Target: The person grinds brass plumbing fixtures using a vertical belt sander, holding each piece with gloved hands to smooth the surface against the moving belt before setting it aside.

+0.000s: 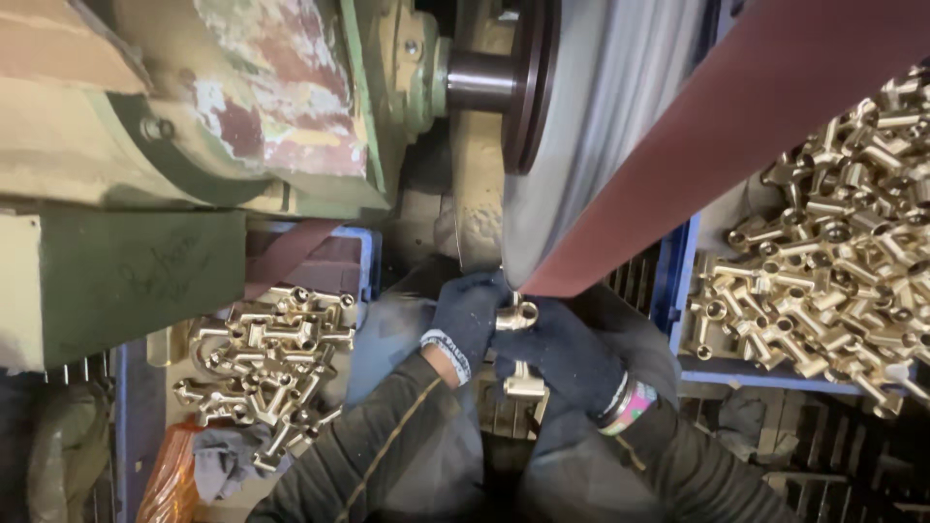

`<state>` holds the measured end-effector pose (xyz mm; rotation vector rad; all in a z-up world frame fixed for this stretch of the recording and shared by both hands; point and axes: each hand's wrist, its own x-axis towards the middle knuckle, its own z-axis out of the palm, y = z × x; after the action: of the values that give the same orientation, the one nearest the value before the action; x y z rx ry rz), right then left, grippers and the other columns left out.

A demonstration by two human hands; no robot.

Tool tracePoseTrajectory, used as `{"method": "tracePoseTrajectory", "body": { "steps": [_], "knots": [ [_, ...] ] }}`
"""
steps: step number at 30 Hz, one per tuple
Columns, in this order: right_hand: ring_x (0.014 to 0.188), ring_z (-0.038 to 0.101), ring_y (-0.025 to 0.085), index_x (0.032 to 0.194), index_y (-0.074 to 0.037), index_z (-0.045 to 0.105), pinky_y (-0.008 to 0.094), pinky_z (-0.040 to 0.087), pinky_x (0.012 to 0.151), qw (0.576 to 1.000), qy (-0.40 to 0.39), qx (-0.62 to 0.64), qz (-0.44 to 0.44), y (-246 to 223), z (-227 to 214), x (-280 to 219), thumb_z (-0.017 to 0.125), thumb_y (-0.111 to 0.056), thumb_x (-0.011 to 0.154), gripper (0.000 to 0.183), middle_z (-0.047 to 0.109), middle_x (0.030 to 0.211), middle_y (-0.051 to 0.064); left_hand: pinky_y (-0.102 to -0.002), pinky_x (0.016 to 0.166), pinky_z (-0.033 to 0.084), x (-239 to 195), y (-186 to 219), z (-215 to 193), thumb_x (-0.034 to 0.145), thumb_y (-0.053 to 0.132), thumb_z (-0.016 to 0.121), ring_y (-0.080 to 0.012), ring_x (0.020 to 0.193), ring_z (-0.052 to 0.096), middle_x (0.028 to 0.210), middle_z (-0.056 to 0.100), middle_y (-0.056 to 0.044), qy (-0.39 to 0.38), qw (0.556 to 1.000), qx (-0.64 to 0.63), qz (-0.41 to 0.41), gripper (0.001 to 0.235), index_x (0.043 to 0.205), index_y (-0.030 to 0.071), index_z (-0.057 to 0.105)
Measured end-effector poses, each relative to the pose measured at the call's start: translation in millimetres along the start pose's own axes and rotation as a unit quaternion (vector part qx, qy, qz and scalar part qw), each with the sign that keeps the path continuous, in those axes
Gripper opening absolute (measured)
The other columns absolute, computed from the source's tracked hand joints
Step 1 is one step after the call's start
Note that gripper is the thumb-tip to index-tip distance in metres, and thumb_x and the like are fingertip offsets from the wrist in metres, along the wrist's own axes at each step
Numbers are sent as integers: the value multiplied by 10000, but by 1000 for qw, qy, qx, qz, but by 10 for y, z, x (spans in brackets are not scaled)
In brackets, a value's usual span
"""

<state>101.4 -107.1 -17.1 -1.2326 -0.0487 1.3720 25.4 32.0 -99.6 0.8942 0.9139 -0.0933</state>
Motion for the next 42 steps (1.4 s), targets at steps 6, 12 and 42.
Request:
{"method": "tracePoseTrajectory", "body": {
  "steps": [6, 12, 42],
  "knots": [
    [767, 678, 221, 1140, 44, 636, 359, 576, 667, 1000, 7, 12, -11, -63, 19, -59, 664, -115, 916, 276, 694, 827, 74, -316, 730, 539, -33, 150, -1, 909, 87, 658, -194, 818, 713, 884, 729, -95, -27, 863, 399, 310, 140, 964, 42, 778],
    [892, 694, 233, 1273, -26, 508, 355, 589, 750, 947, 21, -254, -194, 220, 375, -747, 756, -74, 836, 505, 677, 991, 100, -271, 705, 576, -1279, 426, 94, 867, 80, 696, -103, 786, 692, 905, 750, -50, -102, 955, 216, 175, 334, 1192, 6, 721],
    [793, 724, 383, 1150, -95, 682, 476, 577, 694, 782, 127, -579, -195, -490, -190, -676, 812, -248, 619, 568, 750, 929, 169, -459, 924, 562, -1190, 424, 319, 902, 93, 687, -360, 1023, 692, 1079, 743, -177, -126, 990, -14, 61, 229, 1106, -1, 731]
  ]
}}
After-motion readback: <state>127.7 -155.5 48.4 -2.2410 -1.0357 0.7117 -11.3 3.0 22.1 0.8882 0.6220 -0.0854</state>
